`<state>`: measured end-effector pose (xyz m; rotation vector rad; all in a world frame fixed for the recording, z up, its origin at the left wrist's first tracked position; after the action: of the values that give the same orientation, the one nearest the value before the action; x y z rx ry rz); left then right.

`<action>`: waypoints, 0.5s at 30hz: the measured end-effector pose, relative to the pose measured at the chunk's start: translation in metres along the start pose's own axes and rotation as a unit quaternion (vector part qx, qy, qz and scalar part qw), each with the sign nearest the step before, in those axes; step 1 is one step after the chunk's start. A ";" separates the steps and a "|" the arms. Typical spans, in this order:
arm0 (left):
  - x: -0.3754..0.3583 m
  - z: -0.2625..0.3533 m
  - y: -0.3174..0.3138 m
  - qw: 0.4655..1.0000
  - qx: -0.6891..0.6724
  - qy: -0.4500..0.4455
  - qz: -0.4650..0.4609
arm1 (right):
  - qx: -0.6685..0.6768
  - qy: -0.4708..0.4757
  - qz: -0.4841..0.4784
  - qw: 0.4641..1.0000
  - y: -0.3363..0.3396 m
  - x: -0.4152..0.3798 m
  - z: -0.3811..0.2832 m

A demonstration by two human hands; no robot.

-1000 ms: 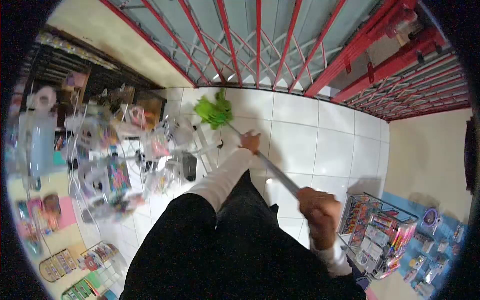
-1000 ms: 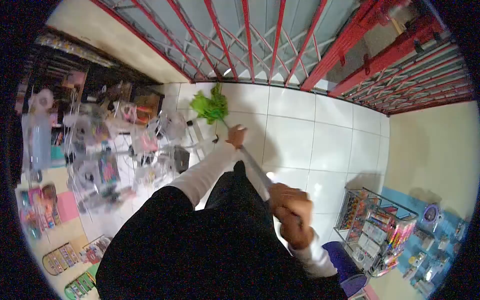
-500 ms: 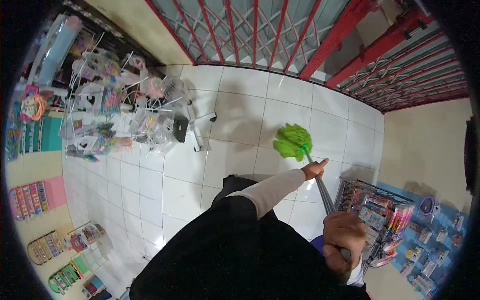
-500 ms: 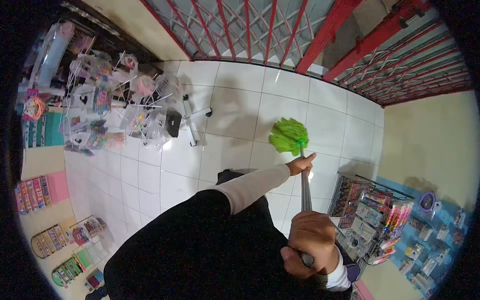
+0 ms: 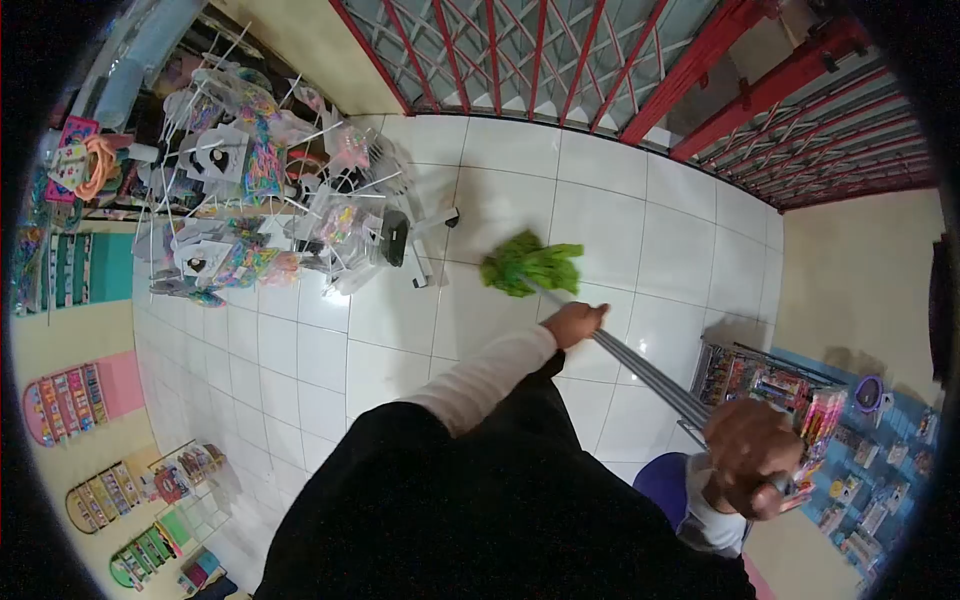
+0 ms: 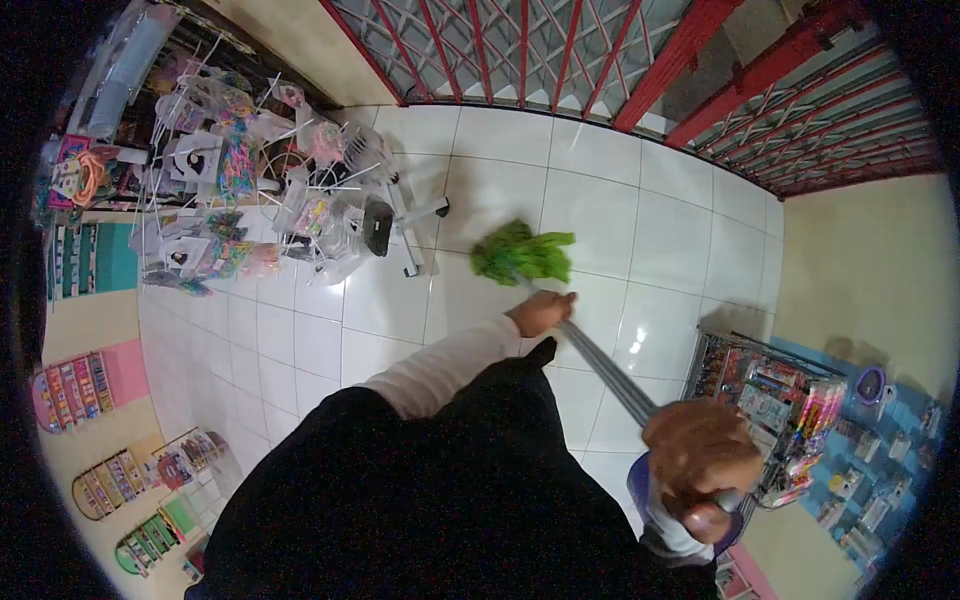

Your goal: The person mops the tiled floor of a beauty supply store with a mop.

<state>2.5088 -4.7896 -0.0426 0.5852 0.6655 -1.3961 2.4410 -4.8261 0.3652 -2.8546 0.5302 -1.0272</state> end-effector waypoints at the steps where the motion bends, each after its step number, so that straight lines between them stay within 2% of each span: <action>1: -0.006 -0.021 0.015 1.000 0.001 -0.005 0.001 | -0.003 -0.002 0.012 1.000 -0.009 -0.004 0.008; 3: -0.041 -0.043 0.053 0.998 -0.023 0.022 0.048 | -0.025 -0.021 0.012 0.999 -0.027 -0.020 0.025; 4: -0.050 -0.055 0.069 0.995 -0.014 -0.027 0.092 | -0.002 -0.036 -0.014 0.999 -0.036 -0.034 0.036; 5: -0.046 -0.080 0.081 0.994 -0.032 -0.019 0.104 | 0.004 0.008 0.015 1.000 -0.045 -0.043 0.044; 6: -0.041 -0.104 0.092 0.992 -0.051 -0.012 0.116 | -0.008 -0.007 -0.016 1.000 -0.055 -0.042 0.050; 7: -0.033 -0.130 0.098 0.990 -0.091 0.054 0.097 | 0.008 -0.011 -0.010 1.000 -0.061 -0.044 0.054; 9: -0.037 -0.129 0.100 0.992 -0.057 0.018 0.112 | 0.034 0.008 -0.015 0.999 -0.065 -0.050 0.053; 12: -0.038 -0.117 0.089 0.987 -0.022 -0.009 0.157 | 0.019 -0.028 -0.025 0.999 -0.050 -0.068 0.045; 15: -0.019 -0.102 0.052 0.986 -0.001 0.004 0.167 | -0.027 -0.056 0.048 0.997 -0.012 -0.092 0.024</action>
<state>2.5521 -4.6982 -0.0998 0.6688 0.5457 -1.0793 2.3936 -4.7854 0.2929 -2.8805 0.6869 -0.8448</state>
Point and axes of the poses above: each hand's wrist, its own x-axis towards the middle knuckle, its own y-axis out of the back of the hand, z = x × y, the point moved 9 cm from there along x, towards the middle knuckle, and after that the axes turned 14 degrees about y, right-handed, at the moved point
